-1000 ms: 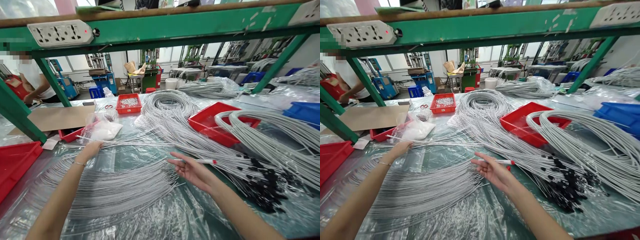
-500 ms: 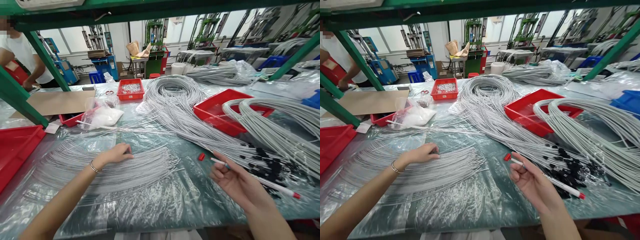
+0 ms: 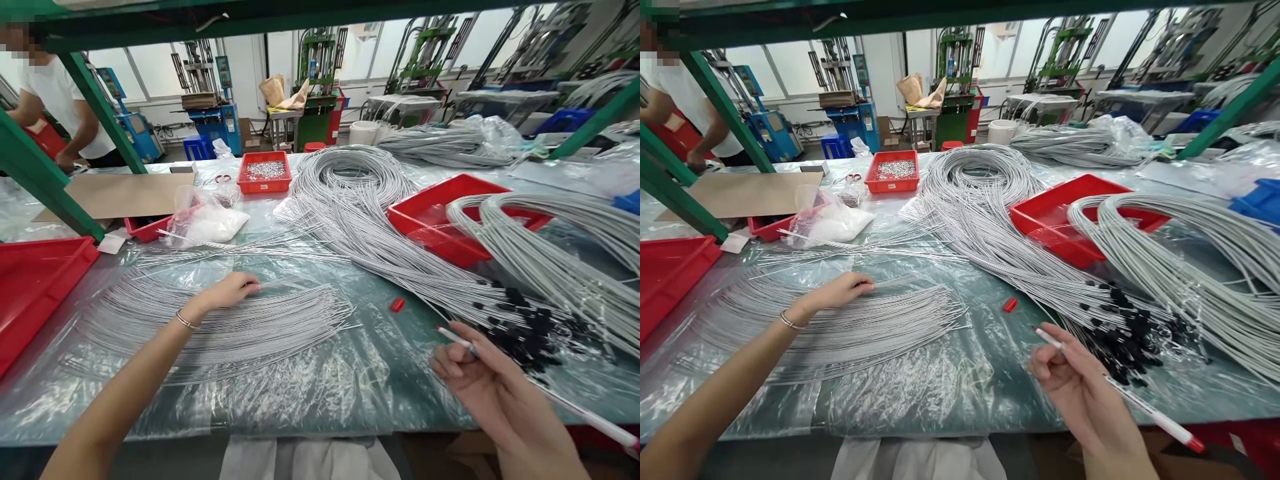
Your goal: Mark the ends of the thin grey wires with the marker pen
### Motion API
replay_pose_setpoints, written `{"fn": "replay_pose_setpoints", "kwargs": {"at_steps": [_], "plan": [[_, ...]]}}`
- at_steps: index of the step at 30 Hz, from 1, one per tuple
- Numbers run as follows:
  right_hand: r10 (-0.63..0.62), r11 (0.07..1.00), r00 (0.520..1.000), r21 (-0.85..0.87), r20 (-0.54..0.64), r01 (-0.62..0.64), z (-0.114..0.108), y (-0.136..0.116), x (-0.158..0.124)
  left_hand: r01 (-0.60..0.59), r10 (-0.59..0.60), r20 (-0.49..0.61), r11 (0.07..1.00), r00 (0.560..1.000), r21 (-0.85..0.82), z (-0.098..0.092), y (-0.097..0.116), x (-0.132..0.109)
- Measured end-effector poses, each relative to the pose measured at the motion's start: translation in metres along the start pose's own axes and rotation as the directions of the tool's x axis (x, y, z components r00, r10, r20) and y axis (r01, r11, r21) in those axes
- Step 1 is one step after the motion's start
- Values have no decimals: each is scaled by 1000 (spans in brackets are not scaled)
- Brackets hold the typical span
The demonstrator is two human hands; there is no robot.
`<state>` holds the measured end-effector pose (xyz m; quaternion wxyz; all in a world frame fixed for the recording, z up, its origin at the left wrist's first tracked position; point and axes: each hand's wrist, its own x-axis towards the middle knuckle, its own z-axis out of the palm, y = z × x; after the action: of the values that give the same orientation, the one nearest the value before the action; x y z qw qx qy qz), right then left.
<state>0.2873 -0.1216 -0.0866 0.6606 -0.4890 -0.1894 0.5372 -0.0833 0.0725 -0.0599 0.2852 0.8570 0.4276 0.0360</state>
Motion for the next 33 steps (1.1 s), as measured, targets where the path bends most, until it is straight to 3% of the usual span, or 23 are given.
{"fn": "replay_pose_setpoints", "kwargs": {"at_steps": [4, 7, 11, 14, 18, 23, 26, 28, 30, 33], "plan": [[107, 987, 972, -139, 210, -79, 26, 18, -10, -13, 12, -50, 1000, 999, -20, -14, 22, -14], [145, 965, 924, -258, 354, -53, 59, 39, -15, -61, 61, 7, 997, 998, -56, -18, 53, -31], [69, 984, 905, -178, 420, 8, 97, 60, -13, -127, 137, 171, 989, 976, -72, -9, 90, -56], [1, 996, 934, -85, 358, 32, 109, 66, -13, -115, 124, 310, 992, 943, -46, -2, 101, -67], [-55, 992, 950, -92, 307, 88, 114, 69, -20, -26, 93, 426, 987, 900, -161, 14, 112, -68], [-157, 934, 900, -236, 408, 269, 111, 75, -31, -89, 168, 272, 956, 948, -278, 43, 140, -53], [-313, 853, 884, -307, 346, 422, 96, 69, -32, -112, 195, 237, 940, 952, -323, 47, 149, -47], [-464, 757, 845, -375, 267, 534, 82, 62, -32, -82, 176, 260, 939, 949, -335, 42, 148, -47], [-593, 639, 773, -453, 224, 622, 71, 55, -32, -55, 156, 280, 939, 947, -339, 37, 146, -48], [-659, 437, 665, -540, 352, 719, 63, 50, -33, -44, 147, 279, 937, 949, -346, 34, 142, -50]]}}
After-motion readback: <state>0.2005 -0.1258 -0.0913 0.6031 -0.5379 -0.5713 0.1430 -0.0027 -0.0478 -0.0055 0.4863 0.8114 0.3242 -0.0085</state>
